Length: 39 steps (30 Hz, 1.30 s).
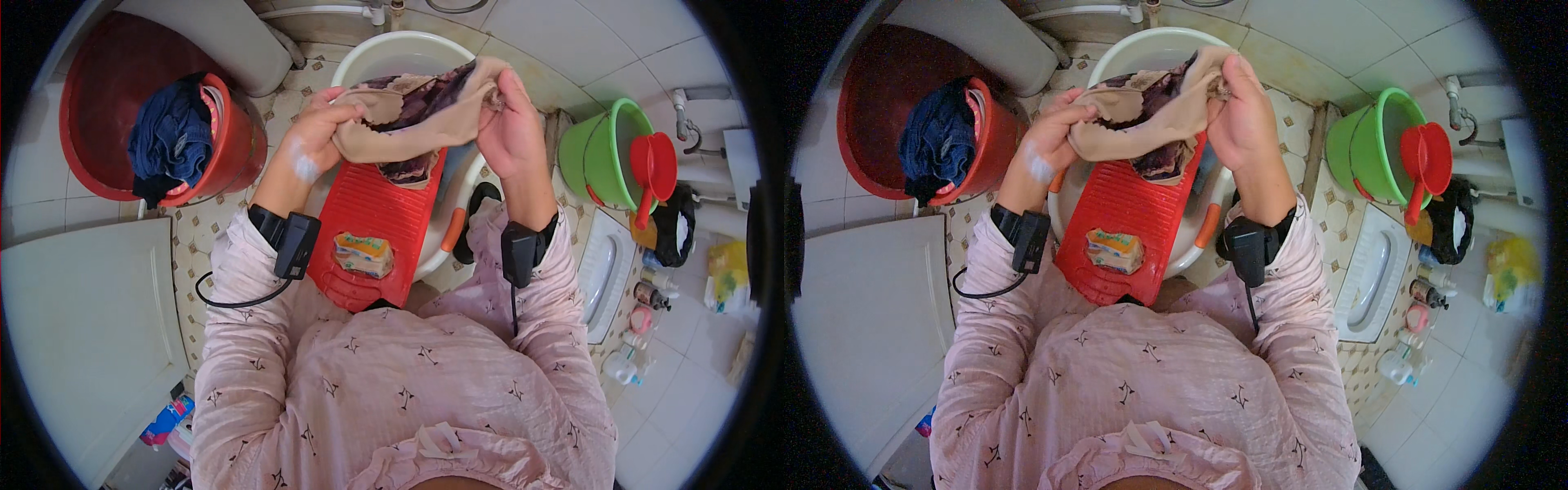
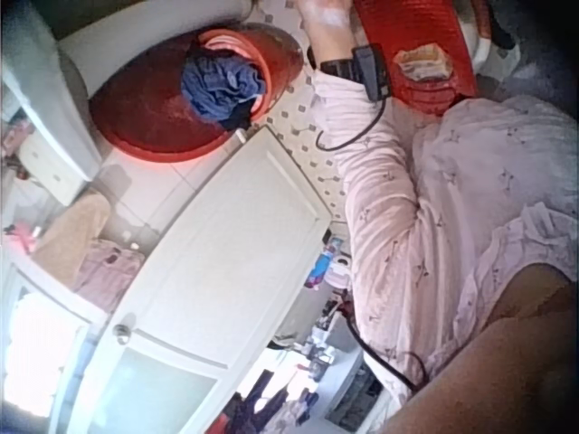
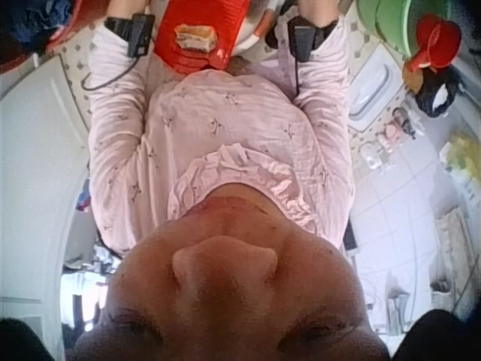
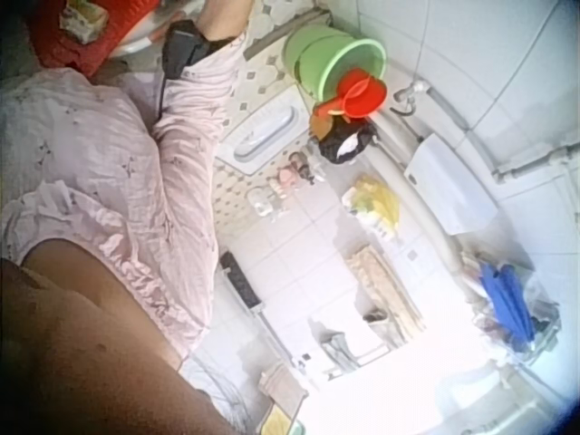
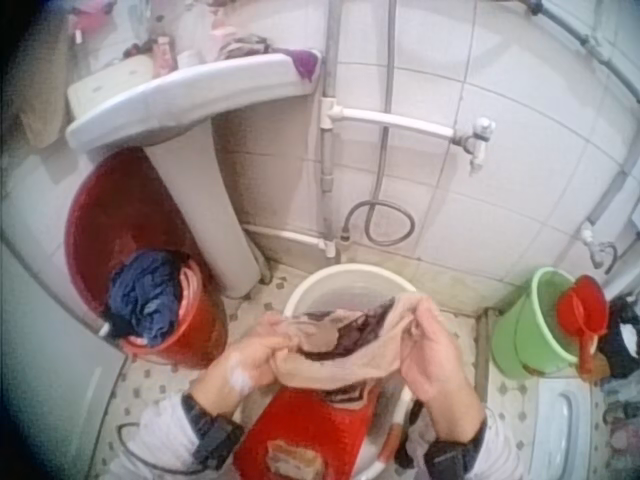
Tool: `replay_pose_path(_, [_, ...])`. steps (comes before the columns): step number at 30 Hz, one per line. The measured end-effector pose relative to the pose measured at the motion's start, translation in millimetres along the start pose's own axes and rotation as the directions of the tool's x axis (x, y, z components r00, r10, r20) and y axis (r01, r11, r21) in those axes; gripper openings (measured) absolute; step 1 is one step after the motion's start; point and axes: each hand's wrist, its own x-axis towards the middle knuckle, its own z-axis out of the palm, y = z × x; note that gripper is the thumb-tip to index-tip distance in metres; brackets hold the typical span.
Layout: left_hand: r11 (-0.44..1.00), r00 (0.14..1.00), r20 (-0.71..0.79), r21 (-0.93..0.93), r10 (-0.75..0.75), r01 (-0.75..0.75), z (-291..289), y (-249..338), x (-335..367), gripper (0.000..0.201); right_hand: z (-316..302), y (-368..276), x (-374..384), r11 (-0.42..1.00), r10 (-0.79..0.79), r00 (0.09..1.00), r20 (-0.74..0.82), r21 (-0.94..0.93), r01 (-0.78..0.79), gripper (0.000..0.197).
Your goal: Washing clothes by hand using a basin and a washboard.
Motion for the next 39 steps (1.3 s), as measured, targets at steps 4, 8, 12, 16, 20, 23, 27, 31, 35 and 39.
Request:
replay_pose_path(4, [0.884, 0.997, 0.042, 0.461, 0.066, -0.078, 1.9, -9.9, -3.4, 0.03, -5.7, -6.3, 1.9, 0.991, -0.043, 0.988, 0.147, 0.13, 0.024, 0.028])
replay_pose_path(8, [0.734, 0.998, -0.031, 0.679, 0.048, -0.014, 2.7, -6.1, -4.8, 0.027, -17.0, -8.0, 6.6, 0.981, -0.027, 0.962, 0.271, 0.191, -0.026, 0.03])
replay_pose_path(12, [0.956, 0.999, 0.046, 0.294, 0.002, -0.016, 5.7, -1.0, -6.0, 0.032, -22.9, -5.8, 8.8, 0.97, -0.018, 0.968, 0.25, 0.24, -0.044, 0.031])
replay_pose_path(16, [0.993, 0.996, 0.076, -0.098, -0.052, 0.059, 12.2, 6.1, -8.6, 0.046, -10.0, -3.1, 4.0, 0.991, 0.033, 0.998, -0.056, 0.128, -0.026, 0.025])
replay_pose_path(20, [0.922, 0.989, 0.135, -0.387, 0.058, -0.001, 16.1, 4.2, -8.4, 0.06, 1.1, -5.4, -2.1, 0.997, 0.078, 0.997, -0.026, 0.003, -0.078, 0.027])
replay_pose_path(23, [0.95, 0.939, 0.33, -0.253, -0.095, 0.185, 26.3, 5.8, -19.4, 0.051, -8.5, -5.8, 2.2, 0.999, 0.034, 0.999, 0.021, 0.027, -0.034, 0.031])
replay_pose_path(27, [0.974, 0.989, 0.144, 0.228, -0.034, 0.0, 7.4, -17.5, -13.0, 0.034, -15.3, -11.4, 4.4, 0.934, 0.096, 0.979, 0.179, 0.323, -0.15, 0.039])
replay_pose_path(31, [0.893, 0.982, 0.164, 0.449, -0.093, 0.01, 16.6, -18.6, -17.7, 0.038, -18.9, -16.4, 5.0, 0.826, 0.094, 0.924, 0.37, 0.489, -0.28, 0.039])
replay_pose_path(35, [0.994, 0.951, 0.301, 0.059, 0.069, -0.091, 18.5, -10.3, -13.5, 0.048, -20.4, -21.3, 10.0, 0.857, 0.082, 0.916, 0.394, 0.441, -0.266, 0.038])
replay_pose_path(39, [0.924, 0.948, 0.304, -0.38, 0.092, 0.032, 29.9, 11.3, 0.9, 0.048, -14.5, -27.4, 15.7, 0.945, -0.057, 0.993, 0.099, 0.326, 0.022, 0.039])
